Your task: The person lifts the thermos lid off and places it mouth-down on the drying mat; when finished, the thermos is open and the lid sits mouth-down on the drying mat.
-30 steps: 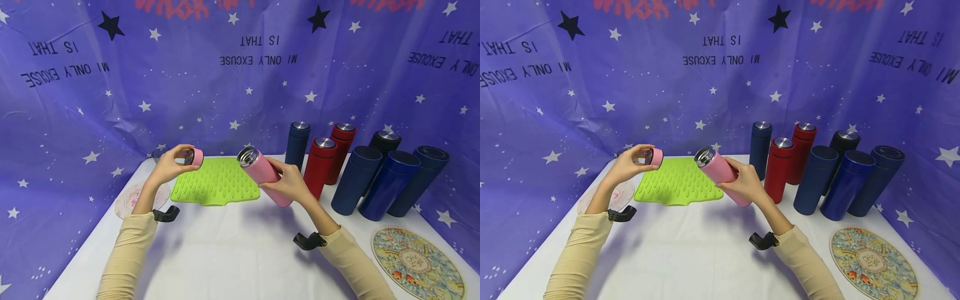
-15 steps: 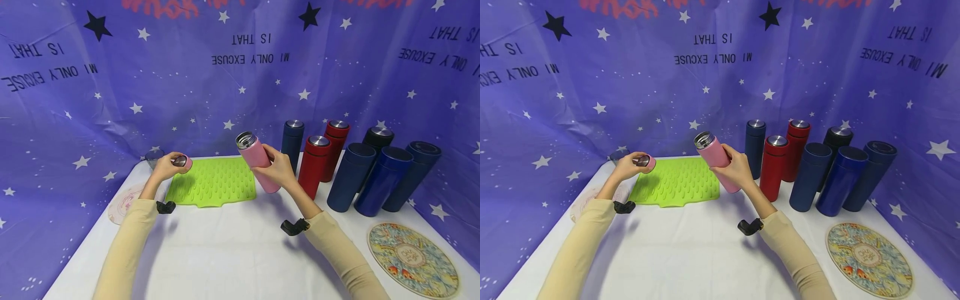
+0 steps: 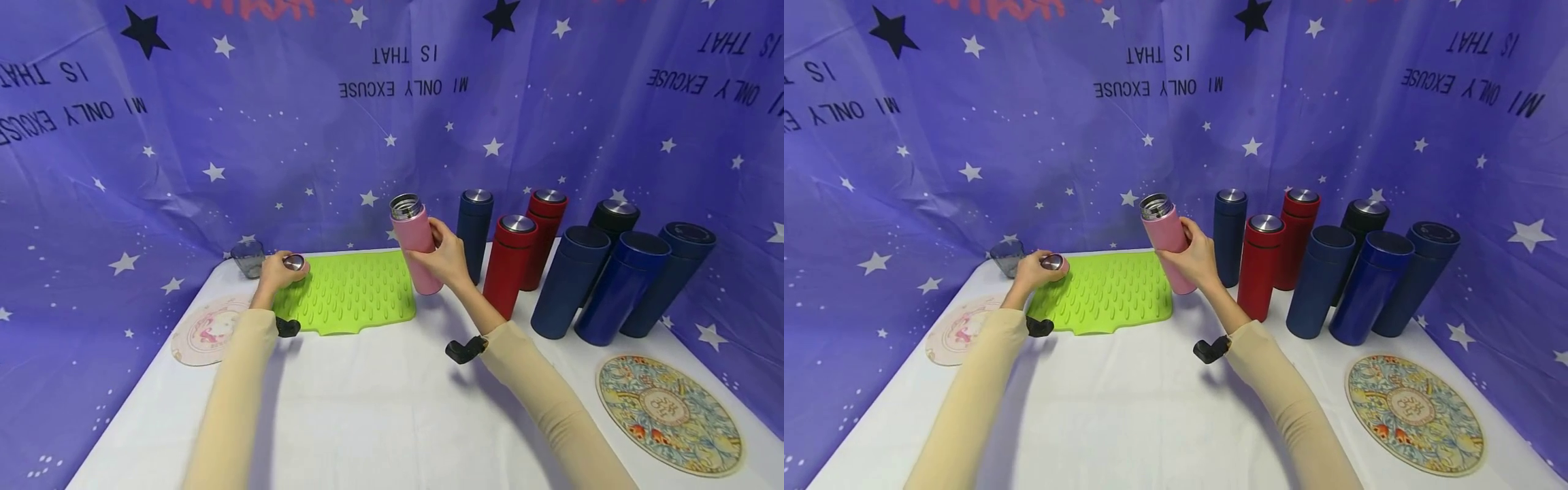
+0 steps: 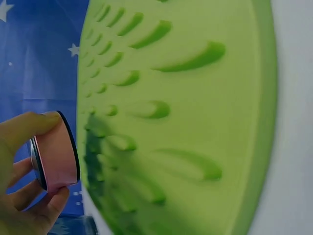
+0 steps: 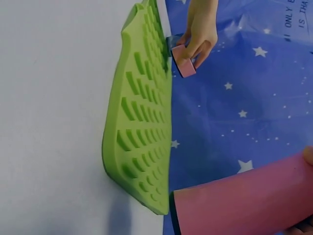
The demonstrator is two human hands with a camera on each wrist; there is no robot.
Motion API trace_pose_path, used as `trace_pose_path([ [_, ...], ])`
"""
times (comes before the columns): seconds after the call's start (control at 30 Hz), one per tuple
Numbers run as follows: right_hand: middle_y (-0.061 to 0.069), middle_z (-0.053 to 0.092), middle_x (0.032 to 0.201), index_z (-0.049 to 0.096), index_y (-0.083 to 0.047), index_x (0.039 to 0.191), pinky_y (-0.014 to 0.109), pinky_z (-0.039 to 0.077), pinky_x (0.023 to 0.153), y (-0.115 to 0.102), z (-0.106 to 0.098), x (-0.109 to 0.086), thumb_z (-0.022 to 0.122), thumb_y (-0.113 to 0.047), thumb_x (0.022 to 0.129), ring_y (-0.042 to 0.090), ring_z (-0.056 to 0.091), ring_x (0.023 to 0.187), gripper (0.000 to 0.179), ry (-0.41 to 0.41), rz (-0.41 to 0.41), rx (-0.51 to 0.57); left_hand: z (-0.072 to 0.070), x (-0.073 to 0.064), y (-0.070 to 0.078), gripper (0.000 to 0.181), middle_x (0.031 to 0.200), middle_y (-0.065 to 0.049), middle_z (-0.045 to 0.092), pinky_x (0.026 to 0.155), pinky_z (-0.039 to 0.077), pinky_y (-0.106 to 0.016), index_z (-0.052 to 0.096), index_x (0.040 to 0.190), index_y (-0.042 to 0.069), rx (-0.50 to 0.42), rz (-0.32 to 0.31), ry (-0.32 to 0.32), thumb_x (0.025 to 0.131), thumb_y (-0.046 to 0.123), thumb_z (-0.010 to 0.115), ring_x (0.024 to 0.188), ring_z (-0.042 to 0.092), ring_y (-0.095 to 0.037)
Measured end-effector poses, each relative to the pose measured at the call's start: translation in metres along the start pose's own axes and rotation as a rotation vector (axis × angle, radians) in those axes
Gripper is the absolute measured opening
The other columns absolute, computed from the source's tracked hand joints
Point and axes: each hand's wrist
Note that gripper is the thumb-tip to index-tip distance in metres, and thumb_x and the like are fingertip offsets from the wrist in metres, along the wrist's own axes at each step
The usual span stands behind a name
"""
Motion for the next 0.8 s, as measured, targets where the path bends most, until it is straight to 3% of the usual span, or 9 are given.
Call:
trace_pose_path([
  [0.3, 0.020, 0.064, 0.120, 0.048, 0.002, 0.131, 0.041, 0.052, 0.091, 0.011, 0.011, 0.011, 0.084, -0.009, 0.070, 0.029, 0.063, 0.108, 0.071, 0.082, -0.008, 0.003, 0.018, 0.002, -0.006, 0.063, 0.120, -0.036, 0.054, 0.099, 0.040, -0.052, 0.048, 0.128, -0.016, 0.042, -0.023, 0.089, 0.083, 0.022, 0.069, 0.116, 0.047, -0.048],
  [0.6, 0.020, 0.065, 0.118, 0.046, -0.001, 0.130, 0.039, 0.052, 0.090, 0.026, 0.018, 0.019, 0.084, -0.010, 0.071, 0.029, 0.064, 0.105, 0.071, 0.129, 0.066, -0.017, 0.020, -0.001, -0.007, 0.070, 0.128, -0.036, 0.047, 0.100, 0.040, -0.053, 0.039, 0.137, -0.013, 0.026, -0.072, 0.045, 0.085, 0.023, 0.068, 0.119, 0.043, -0.048],
  [0.8, 0.021, 0.065, 0.116, 0.044, -0.001, 0.130, 0.040, 0.053, 0.089, 0.038, 0.022, 0.022, 0.083, -0.010, 0.072, 0.030, 0.064, 0.104, 0.070, 0.151, 0.094, -0.019, 0.014, -0.005, -0.007, 0.077, 0.130, -0.038, 0.044, 0.103, 0.037, -0.055, 0.035, 0.139, -0.014, 0.025, -0.027, 0.031, 0.084, 0.024, 0.072, 0.123, 0.040, -0.049],
])
Point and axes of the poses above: each hand's wrist, its own x-axis towards the middle knuckle, its own z-axis out of the palm, y = z × x
